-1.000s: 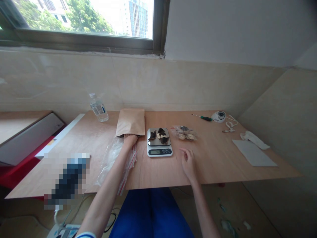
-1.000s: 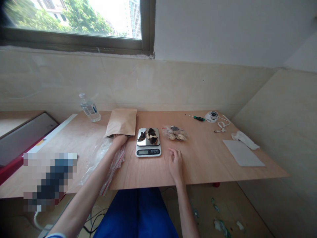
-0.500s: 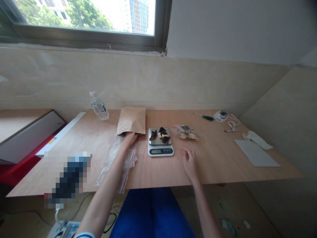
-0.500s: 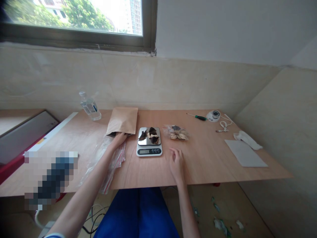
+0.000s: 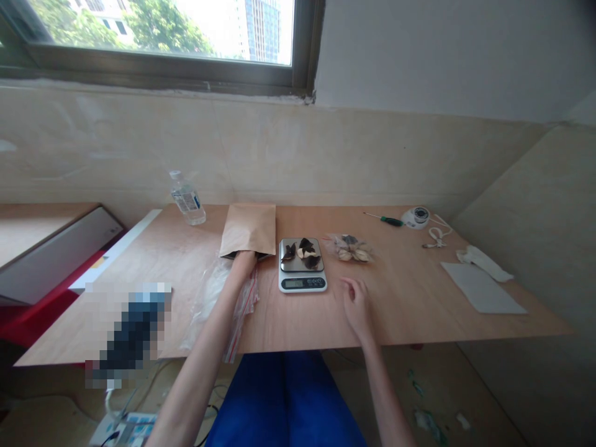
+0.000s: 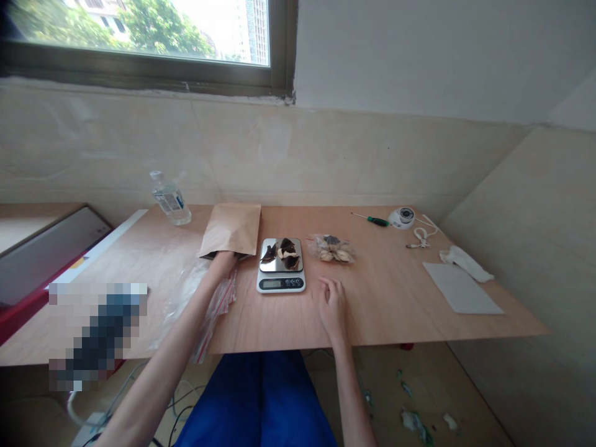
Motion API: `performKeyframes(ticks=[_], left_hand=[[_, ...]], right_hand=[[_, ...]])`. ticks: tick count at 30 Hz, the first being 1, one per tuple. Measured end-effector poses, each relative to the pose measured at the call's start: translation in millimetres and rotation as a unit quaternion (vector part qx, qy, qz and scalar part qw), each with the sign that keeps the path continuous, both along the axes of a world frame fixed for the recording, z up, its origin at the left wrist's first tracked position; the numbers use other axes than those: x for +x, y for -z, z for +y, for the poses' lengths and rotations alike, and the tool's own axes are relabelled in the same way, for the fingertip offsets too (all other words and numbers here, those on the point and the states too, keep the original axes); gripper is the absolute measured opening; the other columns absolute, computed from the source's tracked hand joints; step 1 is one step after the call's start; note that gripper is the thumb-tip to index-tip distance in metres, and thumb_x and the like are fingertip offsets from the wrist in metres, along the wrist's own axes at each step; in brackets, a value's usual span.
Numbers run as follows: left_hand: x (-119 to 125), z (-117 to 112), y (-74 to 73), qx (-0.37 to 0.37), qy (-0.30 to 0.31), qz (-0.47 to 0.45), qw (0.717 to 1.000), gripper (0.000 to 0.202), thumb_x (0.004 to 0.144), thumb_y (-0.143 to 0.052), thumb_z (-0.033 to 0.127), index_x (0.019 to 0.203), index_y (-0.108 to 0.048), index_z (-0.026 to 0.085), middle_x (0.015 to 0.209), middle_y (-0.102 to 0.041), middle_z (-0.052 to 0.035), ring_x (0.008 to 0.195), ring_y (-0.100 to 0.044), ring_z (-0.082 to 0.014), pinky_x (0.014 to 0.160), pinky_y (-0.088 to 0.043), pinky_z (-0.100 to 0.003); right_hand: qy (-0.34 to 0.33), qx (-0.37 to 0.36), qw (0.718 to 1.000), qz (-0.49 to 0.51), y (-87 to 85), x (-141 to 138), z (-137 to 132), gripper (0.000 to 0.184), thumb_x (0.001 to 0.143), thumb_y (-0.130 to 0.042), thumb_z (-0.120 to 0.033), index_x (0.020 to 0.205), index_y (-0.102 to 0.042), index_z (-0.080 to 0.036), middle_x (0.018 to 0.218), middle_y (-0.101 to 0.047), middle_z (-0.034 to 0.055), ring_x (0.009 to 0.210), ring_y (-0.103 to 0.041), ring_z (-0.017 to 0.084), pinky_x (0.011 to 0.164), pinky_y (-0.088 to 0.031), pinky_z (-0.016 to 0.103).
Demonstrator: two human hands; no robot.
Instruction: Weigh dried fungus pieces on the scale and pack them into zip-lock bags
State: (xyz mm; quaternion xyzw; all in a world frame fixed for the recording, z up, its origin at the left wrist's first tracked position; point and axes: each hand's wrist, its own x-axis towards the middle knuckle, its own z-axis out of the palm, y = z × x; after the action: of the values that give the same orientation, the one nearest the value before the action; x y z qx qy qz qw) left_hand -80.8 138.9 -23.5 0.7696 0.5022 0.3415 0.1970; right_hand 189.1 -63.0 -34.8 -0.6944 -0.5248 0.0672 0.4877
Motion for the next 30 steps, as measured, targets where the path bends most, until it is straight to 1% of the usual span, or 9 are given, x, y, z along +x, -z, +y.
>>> performKeyframes(ticks=[4, 7, 10, 14, 16, 18, 21, 24, 30], left_hand=[[-7.0, -8.8, -7.1, -0.039, 0.037, 0.061, 0.997, 0.040, 0.078, -0.048, 0.021, 0.117, -0.058, 0.021, 0.111, -0.065, -0.0083, 0.110, -0.055, -0.0272, 0.095, -0.041, -0.037], [-10.2, -10.9, -12.8, -0.052, 0.049, 0.095, 0.993, 0.037, 0.080, -0.049, 0.032, 0.114, -0.060, 0.021, 0.108, -0.067, -0.0078, 0.108, -0.057, -0.0267, 0.091, -0.043, -0.035], [-9.2, -10.0, -16.9, -0.044, 0.055, 0.122, 0.990, 0.036, 0.085, -0.042, 0.028, 0.116, -0.059, 0.020, 0.108, -0.067, -0.0078, 0.111, -0.055, -0.0241, 0.093, -0.040, -0.033], [-6.9, -9.8, -17.2, -0.026, 0.072, 0.159, 0.984, 0.036, 0.087, -0.037, 0.020, 0.118, -0.056, 0.020, 0.112, -0.065, -0.0079, 0.113, -0.052, -0.0209, 0.094, -0.039, -0.030], [-7.9, -12.2, -15.8, -0.018, 0.082, 0.178, 0.980, 0.035, 0.087, -0.039, 0.017, 0.117, -0.057, 0.020, 0.113, -0.064, -0.0078, 0.112, -0.053, -0.0200, 0.094, -0.039, -0.028], [-10.7, -16.4, -15.0, -0.011, 0.087, 0.198, 0.976, 0.034, 0.085, -0.040, 0.014, 0.114, -0.058, 0.019, 0.113, -0.064, -0.0089, 0.109, -0.055, -0.0199, 0.093, -0.039, -0.028], [-16.8, -24.2, -16.6, 0.002, 0.084, 0.220, 0.972, 0.031, 0.084, -0.042, 0.011, 0.108, -0.061, 0.017, 0.110, -0.065, -0.0124, 0.101, -0.060, -0.0217, 0.089, -0.042, -0.032], [-23.0, -30.4, -21.9, 0.019, 0.093, 0.224, 0.970, 0.029, 0.084, -0.044, 0.012, 0.104, -0.063, 0.020, 0.109, -0.066, -0.0101, 0.100, -0.061, -0.0218, 0.089, -0.043, -0.033], [-31.8, -42.7, -39.7, 0.040, 0.097, 0.198, 0.974, 0.026, 0.082, -0.052, 0.019, 0.104, -0.062, 0.028, 0.100, -0.069, -0.0035, 0.098, -0.062, -0.0201, 0.088, -0.044, -0.031]], right_hand=[[0.002, 0.008, 1.000, -0.009, -1.9, 1.8, -0.4, 0.027, 0.088, -0.038, -0.025, 0.099, -0.062, -0.018, 0.095, -0.059, 0.0106, 0.091, -0.055, 0.023, 0.080, -0.046, 0.040], [-0.008, 0.048, 0.998, -0.030, -12.7, -9.9, -0.8, 0.026, 0.087, -0.038, -0.020, 0.099, -0.062, -0.019, 0.097, -0.058, 0.0096, 0.095, -0.054, 0.023, 0.084, -0.045, 0.042], [-0.063, 0.086, 0.994, -0.034, -31.3, -45.0, 3.8, 0.028, 0.089, -0.036, -0.015, 0.100, -0.061, -0.021, 0.101, -0.058, 0.0082, 0.101, -0.053, 0.021, 0.089, -0.045, 0.040], [-0.221, 0.065, 0.969, -0.094, -53.2, -110.3, 33.1, 0.038, 0.089, -0.037, -0.014, 0.122, -0.052, -0.026, 0.122, -0.052, 0.0073, 0.116, -0.047, 0.020, 0.098, -0.042, 0.039], [-0.232, 0.045, 0.961, -0.143, -59.1, -134.5, 57.9, 0.046, 0.088, -0.041, -0.016, 0.134, -0.039, -0.018, 0.134, -0.044, 0.0112, 0.125, -0.039, 0.023, 0.104, -0.037, 0.042], [-0.227, 0.008, 0.954, -0.196, -62.5, -147.0, 84.0, 0.048, 0.086, -0.046, -0.015, 0.133, -0.040, -0.011, 0.137, -0.040, 0.0162, 0.126, -0.036, 0.027, 0.103, -0.036, 0.043], [-0.228, -0.034, 0.942, -0.244, -66.1, -146.7, 115.8, 0.037, 0.084, -0.048, -0.010, 0.121, -0.053, -0.009, 0.126, -0.050, 0.0179, 0.120, -0.043, 0.027, 0.100, -0.039, 0.042], [-0.251, -0.060, 0.937, -0.237, -68.7, -137.0, 134.6, 0.028, 0.085, -0.050, -0.010, 0.112, -0.059, -0.014, 0.109, -0.060, 0.0135, 0.106, -0.054, 0.025, 0.091, -0.045, 0.037], [-0.303, -0.058, 0.940, -0.145, -77.2, -126.8, 144.8, 0.020, 0.086, -0.050, -0.011, 0.097, -0.065, -0.019, 0.100, -0.066, 0.0068, 0.095, -0.061, 0.019, 0.083, -0.046, 0.030]])
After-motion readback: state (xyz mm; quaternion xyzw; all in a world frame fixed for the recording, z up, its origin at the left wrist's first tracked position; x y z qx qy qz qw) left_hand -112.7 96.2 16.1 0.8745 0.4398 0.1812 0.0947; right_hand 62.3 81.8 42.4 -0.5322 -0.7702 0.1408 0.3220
